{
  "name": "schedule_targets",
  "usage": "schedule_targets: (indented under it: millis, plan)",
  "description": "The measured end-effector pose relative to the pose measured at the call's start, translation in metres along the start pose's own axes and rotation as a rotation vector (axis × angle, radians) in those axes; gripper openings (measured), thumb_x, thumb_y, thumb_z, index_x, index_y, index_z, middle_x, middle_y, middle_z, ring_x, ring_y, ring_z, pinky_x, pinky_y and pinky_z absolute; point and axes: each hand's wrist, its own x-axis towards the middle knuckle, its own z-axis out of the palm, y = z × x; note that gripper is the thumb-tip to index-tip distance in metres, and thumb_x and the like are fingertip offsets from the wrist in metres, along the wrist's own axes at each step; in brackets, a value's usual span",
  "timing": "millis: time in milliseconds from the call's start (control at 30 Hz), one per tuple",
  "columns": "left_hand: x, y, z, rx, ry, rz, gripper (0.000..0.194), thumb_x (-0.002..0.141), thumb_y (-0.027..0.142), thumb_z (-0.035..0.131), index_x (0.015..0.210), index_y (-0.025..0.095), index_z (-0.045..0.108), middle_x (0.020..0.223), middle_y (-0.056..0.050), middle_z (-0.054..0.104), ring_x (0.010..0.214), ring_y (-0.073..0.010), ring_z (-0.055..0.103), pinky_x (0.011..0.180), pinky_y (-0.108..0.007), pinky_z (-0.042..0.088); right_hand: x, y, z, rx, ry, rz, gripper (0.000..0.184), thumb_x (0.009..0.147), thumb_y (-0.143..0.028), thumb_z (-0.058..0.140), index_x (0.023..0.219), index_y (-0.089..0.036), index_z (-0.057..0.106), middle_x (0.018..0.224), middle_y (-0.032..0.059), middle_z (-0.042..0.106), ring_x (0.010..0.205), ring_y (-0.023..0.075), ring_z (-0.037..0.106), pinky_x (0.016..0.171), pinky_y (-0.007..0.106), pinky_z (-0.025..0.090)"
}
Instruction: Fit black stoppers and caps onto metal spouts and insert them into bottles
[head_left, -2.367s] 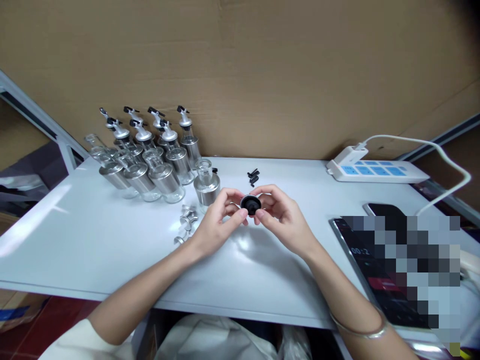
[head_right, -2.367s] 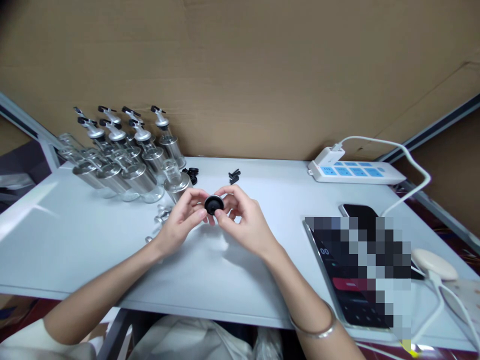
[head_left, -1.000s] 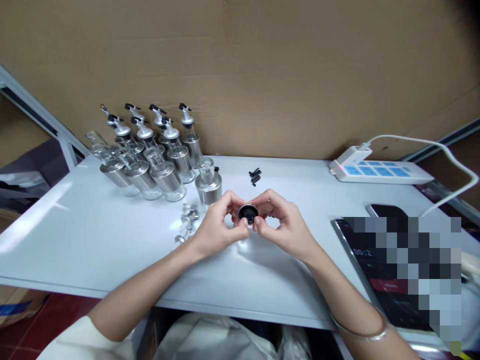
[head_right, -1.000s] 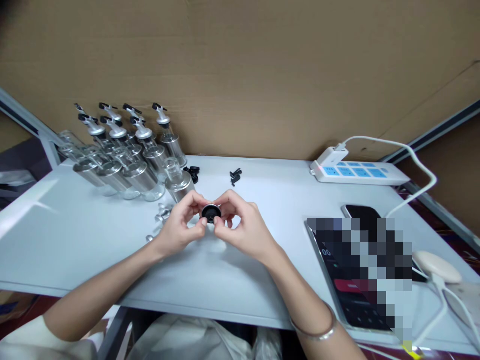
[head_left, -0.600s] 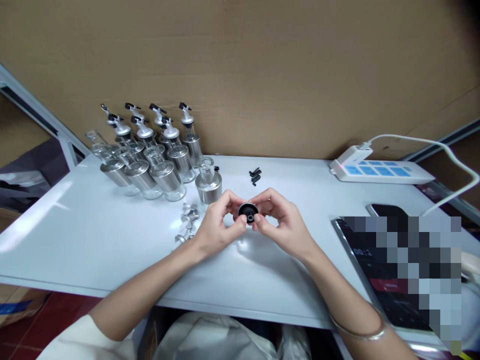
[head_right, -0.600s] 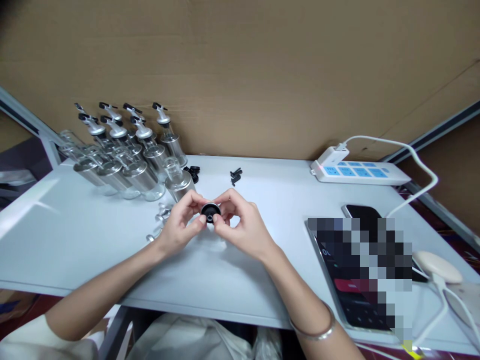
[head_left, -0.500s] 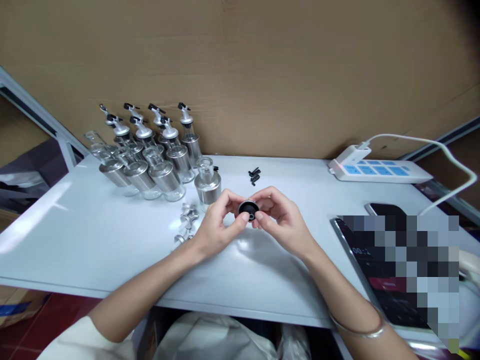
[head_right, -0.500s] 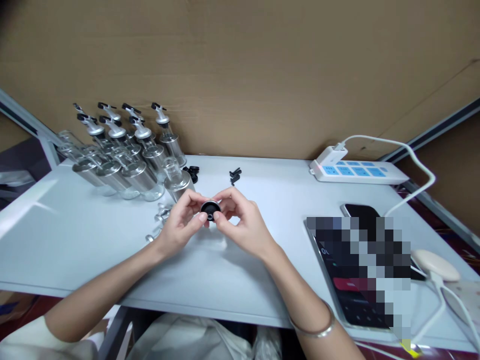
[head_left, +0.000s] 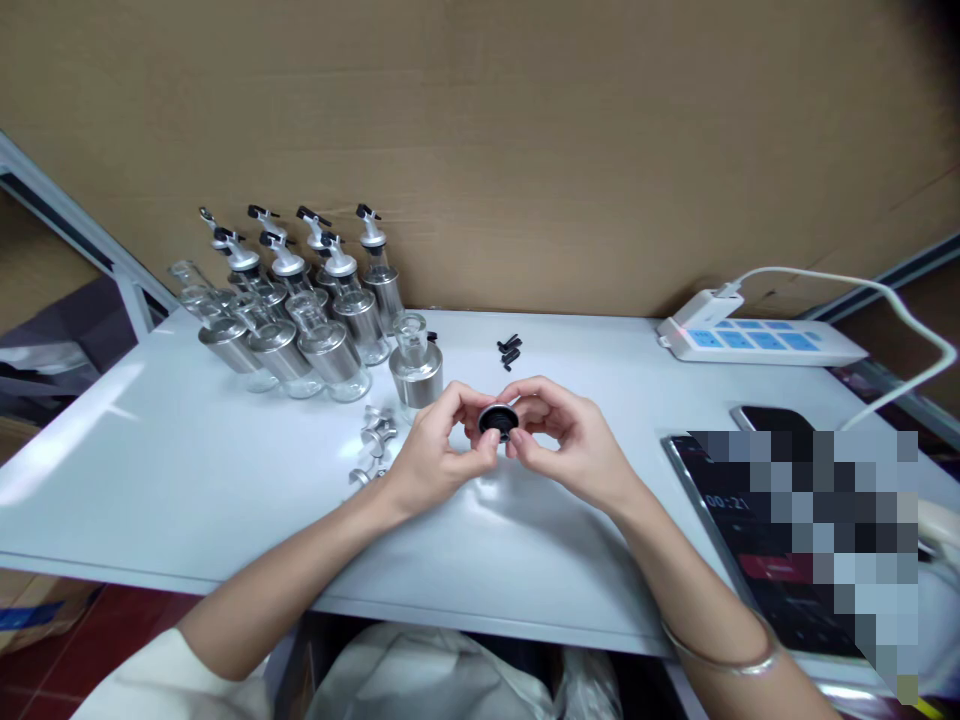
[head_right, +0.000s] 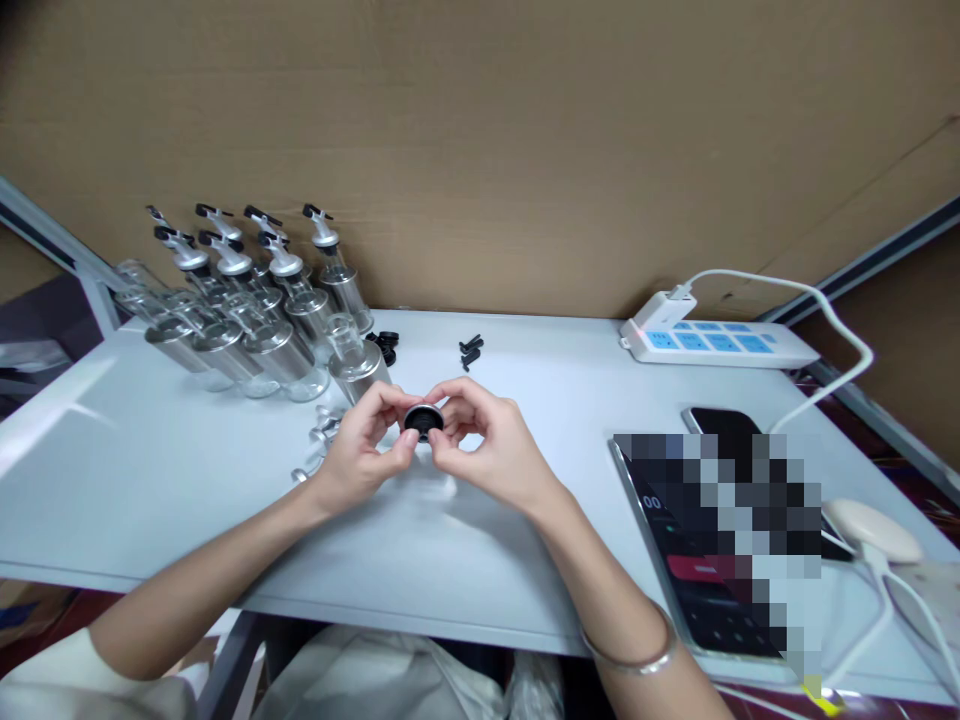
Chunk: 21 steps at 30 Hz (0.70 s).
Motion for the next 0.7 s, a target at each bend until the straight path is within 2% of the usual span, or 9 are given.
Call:
schedule_targets:
  millis: [133, 367, 700]
  plan:
    - [-0.0006, 0.0013, 0.0003, 0.034, -0.003, -0.027, 0.019, 0.074, 0.022, 0.061, 0.092, 0.019, 0.055, 0.073, 0.002, 0.054, 0.066, -0.0121, 0.050, 0.065, -0.024, 0.042, -0.0012, 0.0002, 0.0003, -0.040, -0.008, 0.011, 0.023, 0.068, -0.018, 0.064, 0.088, -0.020, 0.054, 0.063, -0.0031, 0.060, 0.053, 0.0109, 0.055, 0.059, 0.026, 0.051]
    - [0.0006, 0.0048, -0.0010, 0.019, 0.023, 0.094, 0.022, 0.079, 0.023, 0.058, 0.100, 0.018, 0.053, 0.087, -0.003, 0.059, 0.075, -0.0137, 0.056, 0.073, -0.028, 0.048, -0.0009, -0.0014, 0.0055, 0.035, 0.077, -0.043, 0.021, 0.071, -0.020, 0.062, 0.091, -0.020, 0.054, 0.068, -0.0013, 0.060, 0.058, 0.0119, 0.058, 0.060, 0.026, 0.053]
    - [0.0000, 0.0047, 0.0001, 0.006, 0.018, 0.098, 0.030, 0.076, 0.018, 0.062, 0.103, 0.019, 0.049, 0.093, -0.003, 0.059, 0.076, -0.0122, 0.058, 0.075, -0.026, 0.050, -0.0002, -0.0002, 0.0031, 0.010, 0.049, -0.092, 0.026, 0.071, -0.015, 0.062, 0.095, -0.021, 0.056, 0.075, -0.0001, 0.062, 0.062, 0.0118, 0.057, 0.062, 0.025, 0.053]
